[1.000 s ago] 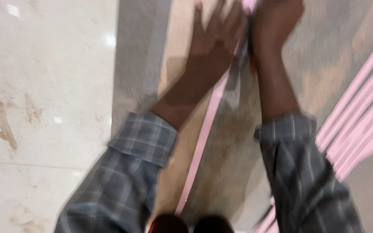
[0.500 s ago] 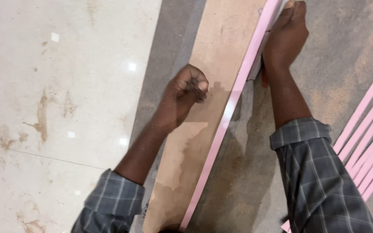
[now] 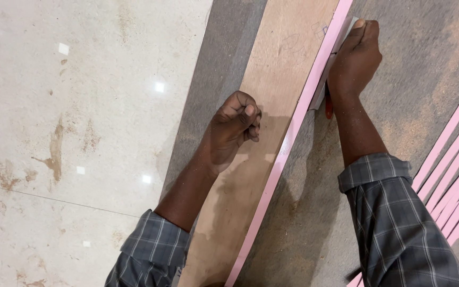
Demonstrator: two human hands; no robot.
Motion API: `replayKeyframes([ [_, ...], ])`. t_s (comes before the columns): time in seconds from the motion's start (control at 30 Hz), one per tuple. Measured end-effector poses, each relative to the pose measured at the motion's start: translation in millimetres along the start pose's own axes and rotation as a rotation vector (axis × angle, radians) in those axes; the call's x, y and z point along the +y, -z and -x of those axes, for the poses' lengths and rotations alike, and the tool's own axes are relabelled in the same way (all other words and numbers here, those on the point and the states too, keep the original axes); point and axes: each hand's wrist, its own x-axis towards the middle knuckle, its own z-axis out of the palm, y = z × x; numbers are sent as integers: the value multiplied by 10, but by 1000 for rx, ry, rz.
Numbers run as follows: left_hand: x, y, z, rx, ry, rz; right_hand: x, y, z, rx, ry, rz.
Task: The person kneels on the floor and applies a pink strip to the edge of a wooden board. They use a red utility knife to trim the strip flush with the board's edge and smooth it down with their hands.
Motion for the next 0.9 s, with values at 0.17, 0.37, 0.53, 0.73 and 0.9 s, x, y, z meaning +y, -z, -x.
replayKeyframes([
  [0.17,-243,113,-52,140,-101,-225,-30,10,-25,2,27,27],
  [0.37,-984,91,526,279,-607,-1581,57,0,-22,10,25,28],
  [0.53,-1354,216,663,-106,-617,-1787,331,-78,-14,30,53,22],
  [0.73,-1293,181,678,-178,-594,-1943,544,-28,45,-76,-61,59],
  [0.9,-1274,164,705,-129,-679,-1965,138,382,842,-97,44,-68],
])
